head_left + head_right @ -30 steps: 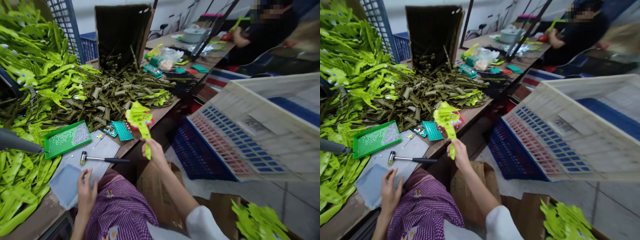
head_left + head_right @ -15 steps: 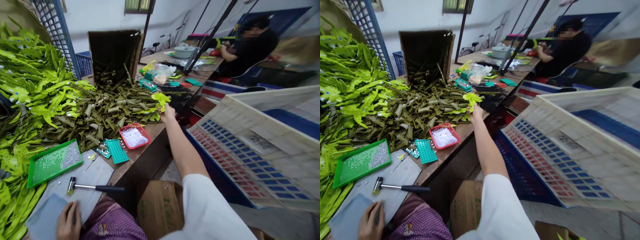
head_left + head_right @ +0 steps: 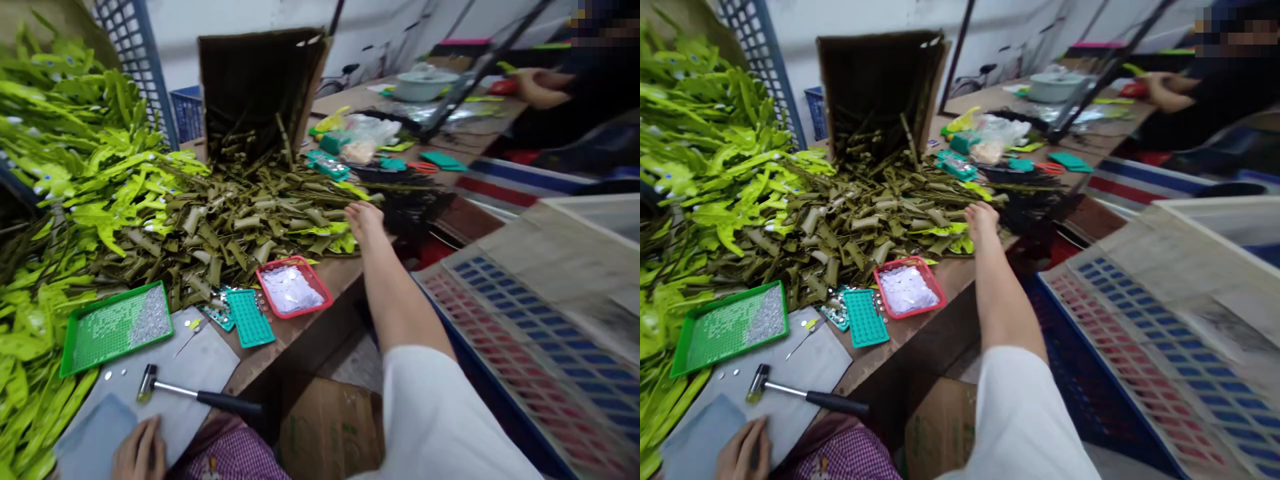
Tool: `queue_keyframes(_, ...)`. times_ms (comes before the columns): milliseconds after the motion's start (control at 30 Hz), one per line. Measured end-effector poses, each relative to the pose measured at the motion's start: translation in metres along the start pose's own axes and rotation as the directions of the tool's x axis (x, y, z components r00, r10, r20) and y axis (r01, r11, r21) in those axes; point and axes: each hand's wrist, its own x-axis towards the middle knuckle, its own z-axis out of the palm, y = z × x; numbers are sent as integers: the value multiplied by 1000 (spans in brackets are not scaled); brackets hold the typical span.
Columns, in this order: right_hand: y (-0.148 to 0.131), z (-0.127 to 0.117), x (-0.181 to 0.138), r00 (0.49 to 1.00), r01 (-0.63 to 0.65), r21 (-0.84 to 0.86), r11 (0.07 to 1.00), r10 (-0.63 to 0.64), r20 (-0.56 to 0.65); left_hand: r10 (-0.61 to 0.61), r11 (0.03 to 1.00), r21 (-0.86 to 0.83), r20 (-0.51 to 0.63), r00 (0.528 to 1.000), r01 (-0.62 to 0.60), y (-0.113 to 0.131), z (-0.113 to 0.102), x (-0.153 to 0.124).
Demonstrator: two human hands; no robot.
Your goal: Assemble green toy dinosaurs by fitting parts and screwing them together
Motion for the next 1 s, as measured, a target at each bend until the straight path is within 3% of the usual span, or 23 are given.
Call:
queue_keyframes(100,11,-15,-72,995,68,-90,994,-60,80,-66,997,-27,19,998,67,14,-8,-2)
queue_keyframes(133,16,-21,-103,986,123,-118,985,-108,126,-89,995,-35,21,996,90,20,-11,-3)
queue_keyframes(167,23,-28,-137,960,264,-174,949,-242,140,-104,993,-49,26,994,105,26,-13,-4)
queue_keyframes(233,40,-47,-209,883,426,-222,877,-350,314,-136,989,-61,24,990,137,37,-16,-6)
queue_keyframes(300,60,-72,-283,757,575,-235,783,-401,515,-147,985,-97,-9,989,146,44,-19,-9)
queue_keyframes(333,71,-86,-319,639,611,-232,757,-298,709,-158,981,-125,-48,986,151,45,-22,-13)
queue_keyframes(367,82,-100,-352,460,643,-156,750,-215,862,-191,974,-141,-82,978,179,44,-28,-18)
queue_keyframes(400,93,-113,-382,209,654,-27,756,-145,967,-237,966,-135,-120,964,221,40,-37,-25)
queue_keyframes(433,104,-125,-407,37,631,59,774,-106,994,-274,960,-107,-157,949,259,34,-50,-35)
queue_keyframes(467,113,-135,-427,-83,597,113,794,-79,993,-312,950,-53,-190,931,308,24,-68,-47)
queue_keyframes(500,121,-143,-443,-135,570,126,812,-59,989,-348,932,22,-224,910,362,9,-88,-61)
queue_keyframes(533,128,-149,-455,-128,554,102,827,-37,991,-394,896,106,-256,883,430,-10,-111,-75)
queue_keyframes(567,134,-154,-464,-102,541,61,839,-6,995,-511,800,171,-305,803,574,-35,-135,-90)
queue_keyframes(633,144,-158,-482,-82,519,-4,855,54,995,-717,525,225,-401,570,820,-95,-178,-114)
queue_keyframes(667,148,-157,-491,-117,508,-4,862,74,990,-746,459,226,-427,511,859,-127,-195,-121)
queue_keyframes(733,157,-153,-511,-257,487,59,871,78,963,-774,408,239,-421,473,881,-189,-213,-127)
queue_keyframes(800,163,-148,-528,-399,467,144,873,63,915,-808,353,268,-397,436,897,-240,-214,-124)
queue_keyframes(833,165,-147,-535,-446,460,170,871,61,893,-842,316,297,-350,411,901,-259,-211,-121)
queue_keyframes(900,167,-150,-539,-481,466,181,866,76,874,-898,278,321,-247,363,906,-288,-203,-117)
queue_keyframes(1000,167,-161,-530,-410,537,119,835,136,902,-916,287,290,-195,350,913,-307,-194,-120)
